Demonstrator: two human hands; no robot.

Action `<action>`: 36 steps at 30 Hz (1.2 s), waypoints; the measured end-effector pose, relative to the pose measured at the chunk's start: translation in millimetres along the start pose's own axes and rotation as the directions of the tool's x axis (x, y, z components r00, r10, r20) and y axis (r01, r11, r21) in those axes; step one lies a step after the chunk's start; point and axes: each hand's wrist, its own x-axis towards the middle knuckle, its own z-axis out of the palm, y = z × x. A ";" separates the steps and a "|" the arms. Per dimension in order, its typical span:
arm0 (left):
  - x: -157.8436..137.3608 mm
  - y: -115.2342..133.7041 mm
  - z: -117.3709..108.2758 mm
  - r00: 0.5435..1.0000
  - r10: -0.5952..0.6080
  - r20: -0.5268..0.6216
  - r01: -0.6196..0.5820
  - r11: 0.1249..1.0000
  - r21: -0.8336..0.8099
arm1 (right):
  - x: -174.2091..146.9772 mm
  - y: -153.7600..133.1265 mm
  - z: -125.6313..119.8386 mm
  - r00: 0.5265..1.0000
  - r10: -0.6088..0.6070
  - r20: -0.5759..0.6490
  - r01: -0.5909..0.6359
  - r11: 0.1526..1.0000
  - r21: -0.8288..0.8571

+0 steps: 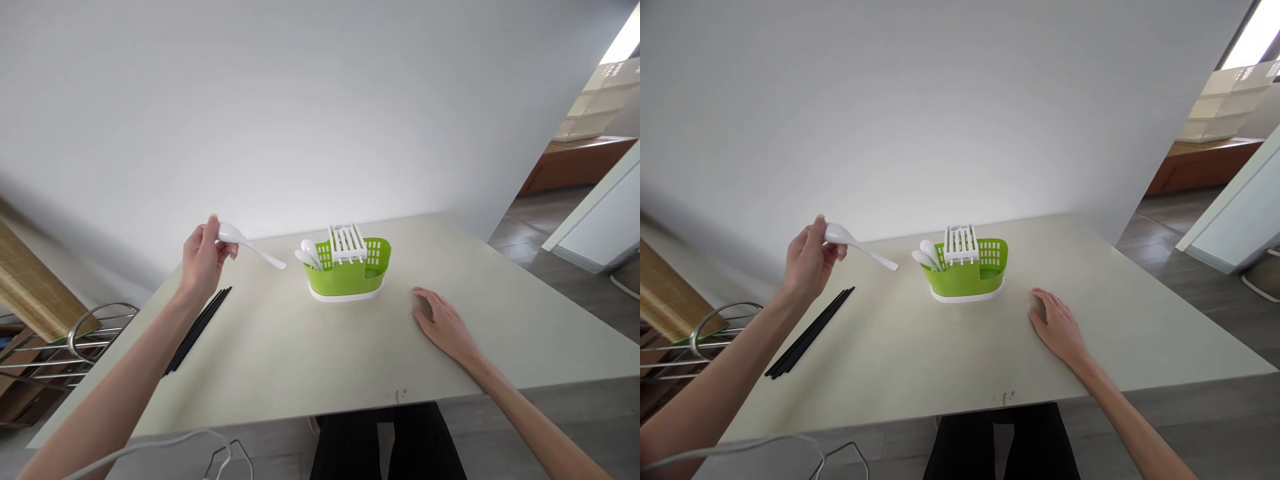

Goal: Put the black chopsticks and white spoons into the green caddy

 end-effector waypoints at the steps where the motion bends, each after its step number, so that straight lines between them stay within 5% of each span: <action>1: -1.9 -4.8 -13.7 1.000 -0.029 -0.009 0.029 0.999 0.017 | -0.5 -0.2 -0.2 1.000 -0.002 0.002 0.002 1.000 -0.003; 8: -17.5 -36.0 -106.5 0.941 -0.332 0.066 0.294 0.899 0.323 | -2.6 0.9 -1.2 1.000 0.005 0.021 -0.005 0.999 -0.034; 14: -27.2 -49.2 -144.3 0.875 -0.457 0.160 0.308 0.780 0.544 | -3.7 2.4 -0.9 1.000 0.002 0.028 0.000 0.997 -0.079; 27: -27.5 -83.1 -139.6 0.676 -0.590 0.441 0.038 0.627 0.778 | -4.4 4.6 -0.3 0.999 -0.024 0.026 0.026 0.996 -0.086; 32: -16.0 -107.8 -136.2 0.584 -0.632 0.509 0.026 0.642 0.767 | -4.3 3.5 -0.5 1.000 -0.021 0.016 0.022 0.996 -0.088; 36: -10.5 -124.2 -134.7 0.584 -0.646 0.491 0.056 0.636 0.770 | -4.3 2.8 -0.6 0.999 -0.026 0.024 0.028 0.996 -0.083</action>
